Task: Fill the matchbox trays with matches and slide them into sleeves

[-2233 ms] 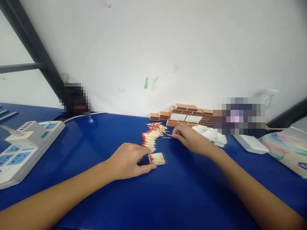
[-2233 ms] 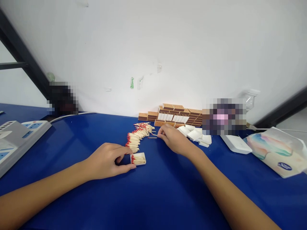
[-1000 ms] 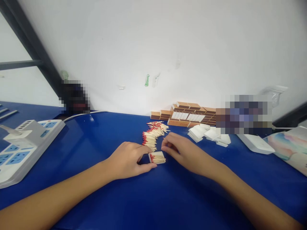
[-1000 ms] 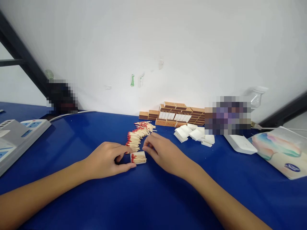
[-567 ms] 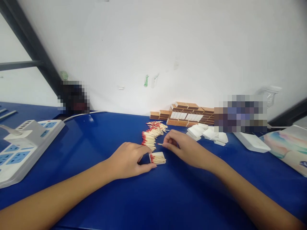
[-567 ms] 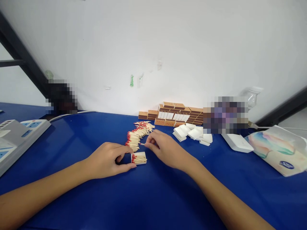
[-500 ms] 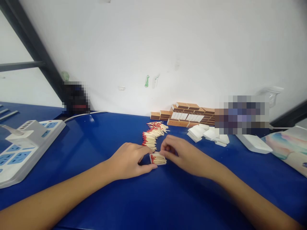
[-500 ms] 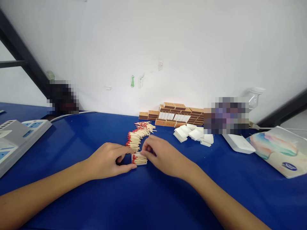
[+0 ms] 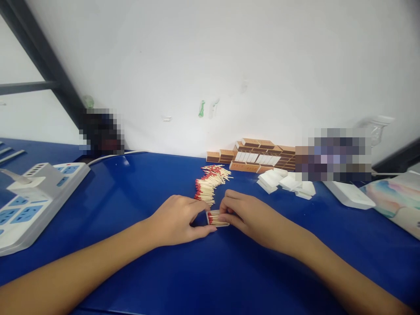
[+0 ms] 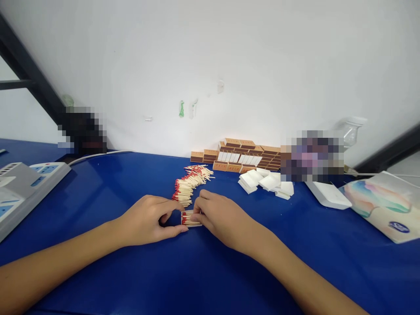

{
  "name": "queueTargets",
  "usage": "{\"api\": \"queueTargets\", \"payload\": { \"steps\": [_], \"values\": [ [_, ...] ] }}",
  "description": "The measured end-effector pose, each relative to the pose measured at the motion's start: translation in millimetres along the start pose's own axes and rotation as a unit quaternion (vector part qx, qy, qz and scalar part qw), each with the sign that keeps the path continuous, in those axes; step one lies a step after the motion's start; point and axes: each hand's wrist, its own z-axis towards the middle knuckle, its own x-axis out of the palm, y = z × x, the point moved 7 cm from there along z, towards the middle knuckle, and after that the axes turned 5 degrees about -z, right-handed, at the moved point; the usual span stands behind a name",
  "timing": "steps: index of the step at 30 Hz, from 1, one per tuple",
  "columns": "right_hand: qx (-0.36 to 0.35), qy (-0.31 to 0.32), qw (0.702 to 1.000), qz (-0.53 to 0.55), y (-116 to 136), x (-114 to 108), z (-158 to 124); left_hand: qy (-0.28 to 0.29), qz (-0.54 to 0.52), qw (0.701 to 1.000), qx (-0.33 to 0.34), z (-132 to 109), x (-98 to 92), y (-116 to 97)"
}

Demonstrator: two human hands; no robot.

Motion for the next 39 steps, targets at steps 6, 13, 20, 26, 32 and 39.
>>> {"api": "queueTargets", "payload": {
  "steps": [6, 13, 20, 26, 32, 39],
  "values": [
    [-0.011, -0.058, 0.997, 0.047, 1, -3, 6, 0.022, -0.011, 1.0, -0.011, 1, -2.5, -4],
    [-0.043, -0.109, 0.992, 0.036, 1, 4, 27, 0.077, -0.057, 0.994, -0.051, -1, -3.7, -8],
    [-0.035, -0.099, 0.994, -0.004, 2, 11, 32, 0.1, -0.05, 0.994, -0.016, -4, 2.1, -14],
    [-0.021, -0.083, 0.996, -0.011, 0, 12, 32, 0.092, -0.025, 0.995, 0.01, -5, 4.7, -15],
    [0.035, -0.036, 0.998, -0.028, -4, 11, 29, 0.098, 0.013, 0.995, 0.008, -3, 0.1, -9],
    [0.059, -0.014, 0.997, -0.041, -21, 5, 14, 0.066, 0.029, 0.997, 0.02, -1, -3.9, -2]
  ]
}}
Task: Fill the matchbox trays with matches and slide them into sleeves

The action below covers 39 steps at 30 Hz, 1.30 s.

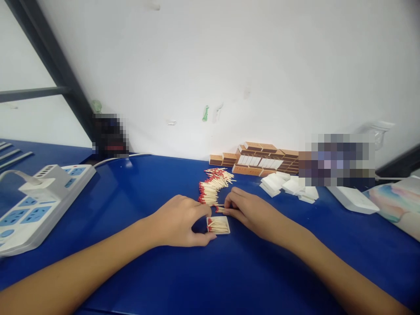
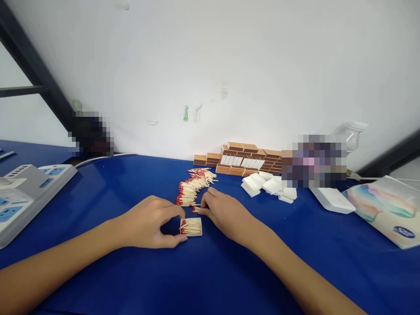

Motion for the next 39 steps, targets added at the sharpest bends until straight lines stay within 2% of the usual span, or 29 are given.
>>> {"api": "queueTargets", "payload": {
  "steps": [5, 12, 23, 27, 30, 32, 36, 39],
  "values": [
    [-0.008, 0.0, 1.0, 0.012, -9, 1, -3, -0.003, 0.016, 0.999, -0.031, 2, 0.1, 9],
    [0.0, -0.014, 0.999, -0.031, -22, 3, -2, -0.001, 0.02, 0.998, -0.06, 3, 0.5, 12],
    [0.007, -0.006, 1.0, -0.026, -21, 0, -3, 0.001, 0.028, 0.997, -0.071, 3, 1.5, 13],
    [-0.002, -0.048, 0.999, -0.023, -23, -9, -5, -0.003, 0.026, 0.997, -0.071, 4, 0.7, 13],
    [-0.012, -0.097, 0.995, -0.008, -15, -21, -9, -0.01, 0.025, 0.997, -0.067, 4, -0.2, 12],
    [-0.026, -0.106, 0.994, 0.001, -4, -24, -11, -0.019, 0.023, 0.998, -0.061, 3, -0.9, 12],
    [-0.057, -0.073, 0.996, 0.007, 17, -14, -13, -0.024, 0.024, 0.998, -0.05, 2, -1.0, 10],
    [-0.066, -0.052, 0.996, 0.006, 22, -6, -13, -0.019, 0.032, 0.998, -0.056, 2, -0.6, 10]
  ]
}}
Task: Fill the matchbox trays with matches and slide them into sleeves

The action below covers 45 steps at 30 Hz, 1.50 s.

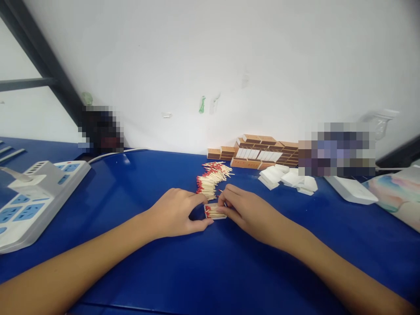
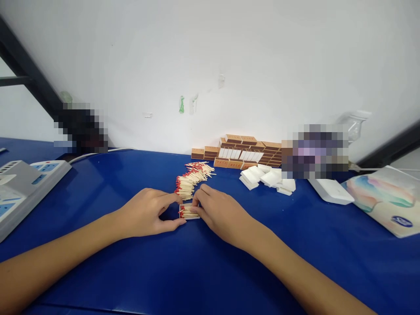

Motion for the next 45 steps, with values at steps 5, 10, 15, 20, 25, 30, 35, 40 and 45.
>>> {"api": "queueTargets", "payload": {
  "steps": [5, 10, 15, 20, 25, 30, 35, 40, 45],
  "values": [
    [0.008, 0.01, 1.0, 0.004, -3, 3, -1, 0.002, -0.007, 1.0, 0.002, 0, -0.2, -1],
    [0.003, 0.017, 1.0, 0.025, 0, 3, -2, 0.001, -0.003, 1.0, 0.007, 0, 0.0, -1],
    [-0.005, 0.002, 0.998, 0.059, 5, 0, -1, -0.012, -0.019, 0.999, 0.029, -1, -0.7, -4],
    [-0.029, 0.012, 0.998, 0.047, 7, 3, -2, -0.003, -0.024, 0.999, 0.042, -1, 1.8, -6],
    [-0.04, 0.009, 0.999, 0.002, 8, 6, -2, 0.002, -0.018, 0.998, 0.053, -1, 2.5, -9],
    [-0.054, -0.007, 0.998, 0.007, 14, 4, -1, -0.005, -0.02, 0.998, 0.057, -2, 2.1, -9],
    [-0.059, -0.017, 0.998, 0.012, 17, 5, -1, -0.003, -0.028, 0.998, 0.054, -2, 2.7, -9],
    [-0.061, -0.036, 0.997, -0.04, 23, 4, -2, -0.008, -0.029, 0.998, 0.055, -1, 2.2, -10],
    [-0.096, -0.068, 0.99, -0.082, 32, 4, -3, -0.014, -0.051, 0.998, 0.045, -1, 2.8, -8]
  ]
}}
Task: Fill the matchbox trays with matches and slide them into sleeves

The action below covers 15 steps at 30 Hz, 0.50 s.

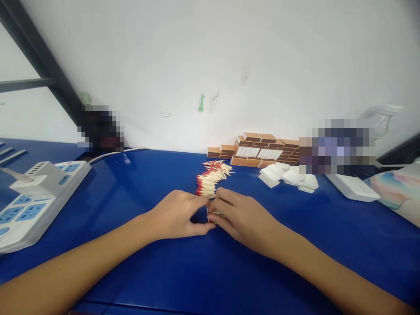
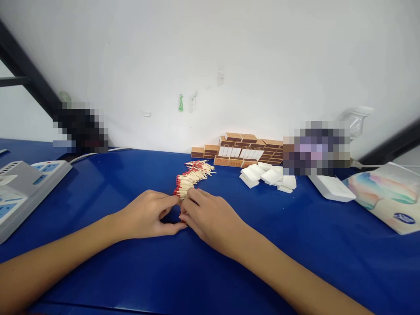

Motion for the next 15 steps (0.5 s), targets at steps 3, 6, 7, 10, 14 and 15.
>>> {"api": "queueTargets", "payload": {
  "steps": [3, 6, 7, 10, 14, 15],
  "values": [
    [-0.01, 0.005, 1.0, -0.008, 0.9, 4.6, 0.8, 0.003, -0.012, 1.0, -0.006, 0.3, 1.2, 1.2],
    [-0.017, 0.008, 0.999, -0.027, 1.0, 7.8, 1.7, 0.002, -0.015, 1.0, -0.007, 0.0, 1.3, 1.4],
    [-0.02, 0.007, 0.999, -0.035, 1.2, 8.2, 2.0, 0.001, -0.017, 1.0, -0.007, -0.2, 1.1, 1.5],
    [-0.018, 0.006, 0.998, -0.053, 0.0, 7.2, 2.4, 0.002, -0.022, 1.0, -0.012, -0.7, 0.5, 2.3],
    [-0.003, 0.014, 0.998, -0.066, -5.6, 3.0, 0.7, 0.011, -0.019, 0.999, -0.024, 2.0, -0.5, 3.6],
    [0.001, 0.017, 0.998, -0.068, -7.5, 1.8, -0.1, 0.014, -0.017, 0.999, -0.028, 3.2, -0.7, 4.0]
  ]
}}
